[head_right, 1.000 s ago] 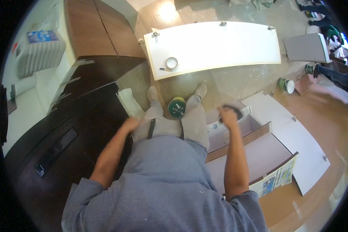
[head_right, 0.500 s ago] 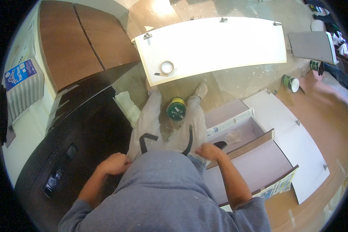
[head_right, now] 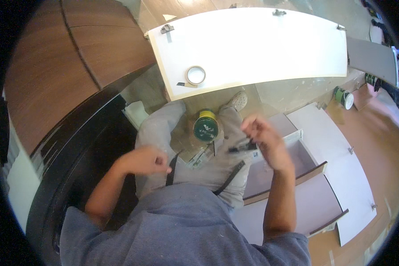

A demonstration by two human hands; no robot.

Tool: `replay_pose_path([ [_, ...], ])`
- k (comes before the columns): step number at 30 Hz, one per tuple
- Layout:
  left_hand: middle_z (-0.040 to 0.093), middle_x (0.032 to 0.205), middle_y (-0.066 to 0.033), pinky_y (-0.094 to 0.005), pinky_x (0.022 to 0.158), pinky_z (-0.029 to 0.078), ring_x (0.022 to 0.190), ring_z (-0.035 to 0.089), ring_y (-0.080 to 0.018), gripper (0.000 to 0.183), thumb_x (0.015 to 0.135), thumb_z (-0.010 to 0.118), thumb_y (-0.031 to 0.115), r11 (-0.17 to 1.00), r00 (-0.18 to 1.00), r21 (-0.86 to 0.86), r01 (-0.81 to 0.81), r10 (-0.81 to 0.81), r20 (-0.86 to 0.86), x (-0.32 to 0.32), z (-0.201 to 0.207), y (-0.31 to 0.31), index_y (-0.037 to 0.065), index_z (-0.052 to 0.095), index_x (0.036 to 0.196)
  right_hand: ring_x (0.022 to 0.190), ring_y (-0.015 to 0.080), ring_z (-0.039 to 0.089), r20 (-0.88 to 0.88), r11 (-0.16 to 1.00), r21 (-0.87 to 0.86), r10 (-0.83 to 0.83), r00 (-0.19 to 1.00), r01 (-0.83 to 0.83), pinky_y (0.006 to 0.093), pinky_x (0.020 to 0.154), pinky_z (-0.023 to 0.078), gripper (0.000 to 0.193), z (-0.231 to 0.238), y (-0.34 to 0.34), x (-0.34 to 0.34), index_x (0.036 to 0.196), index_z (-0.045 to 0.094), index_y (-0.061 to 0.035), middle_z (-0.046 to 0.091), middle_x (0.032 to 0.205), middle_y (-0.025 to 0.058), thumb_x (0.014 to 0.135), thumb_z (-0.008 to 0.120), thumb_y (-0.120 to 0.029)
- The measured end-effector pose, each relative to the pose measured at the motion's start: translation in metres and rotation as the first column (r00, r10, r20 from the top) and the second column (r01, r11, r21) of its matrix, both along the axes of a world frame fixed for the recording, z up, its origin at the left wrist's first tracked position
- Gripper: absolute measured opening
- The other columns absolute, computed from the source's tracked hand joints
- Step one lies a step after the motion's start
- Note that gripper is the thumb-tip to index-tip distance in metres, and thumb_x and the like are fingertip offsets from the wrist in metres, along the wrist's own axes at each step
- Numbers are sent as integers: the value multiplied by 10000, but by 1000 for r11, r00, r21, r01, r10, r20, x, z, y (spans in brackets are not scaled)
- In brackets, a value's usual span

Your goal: The person sits on the floor and applies masking tape along the edges of a white cabinet door. They tear off pieces of tape, align them with the door edges, and smooth them down by hand. The person lifts and repositions the door to access different sides while applying the tape.

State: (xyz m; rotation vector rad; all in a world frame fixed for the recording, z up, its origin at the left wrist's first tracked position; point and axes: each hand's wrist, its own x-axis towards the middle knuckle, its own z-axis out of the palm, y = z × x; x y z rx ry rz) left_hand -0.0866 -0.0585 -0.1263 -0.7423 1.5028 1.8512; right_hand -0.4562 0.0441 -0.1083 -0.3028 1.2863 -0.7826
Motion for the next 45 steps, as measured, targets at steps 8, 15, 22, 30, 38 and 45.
replay_pose_path([
  [8,625,1189,-63,-306,823,481,991,580,-152,777,748,925,256,724,688,-192,-663,486,-539,-148,-131,-65,79,570,1417,878,87,506,456,873,-273,-252,854,404,232,750,418,226,-141,-90,-11,1105,571,-43,558,1028,47,893,518,17],
  [15,663,1065,-52,-276,782,495,892,608,-129,609,817,882,168,739,706,-161,-655,522,-479,-186,-192,-70,44,596,1340,870,118,509,702,835,-286,-151,696,470,258,715,431,188,-217,-97,-17,1093,547,-50,545,1017,67,932,509,41],
  [22,680,981,-32,-246,779,519,865,619,-65,213,957,724,41,450,333,108,-886,782,-527,-179,-246,-45,-10,646,1149,784,141,566,596,753,-497,-64,801,430,271,713,480,122,-257,-83,-9,1027,545,-57,568,997,110,953,572,37],
  [30,690,1038,-109,-262,803,567,913,673,-131,394,889,832,98,445,234,171,-879,716,-658,-168,-240,-34,-56,594,1162,935,198,691,261,708,-664,-82,962,241,320,831,561,132,-255,-49,13,1043,662,27,648,1047,106,920,659,76],
  [38,622,1180,-117,-320,967,544,1064,646,-178,479,886,748,-1,429,139,381,-819,793,-593,-166,-212,-12,-30,555,1324,921,117,690,-105,707,-707,-122,987,12,251,827,562,126,-217,-26,18,987,703,52,731,982,92,872,740,84],
  [45,613,1172,-123,-278,846,537,958,610,-136,404,903,596,-33,356,89,460,-813,858,-506,-147,-199,-4,-21,540,1303,892,149,691,-46,712,-690,-225,973,132,285,848,554,143,-227,-11,22,1004,701,38,736,977,99,870,751,33],
])
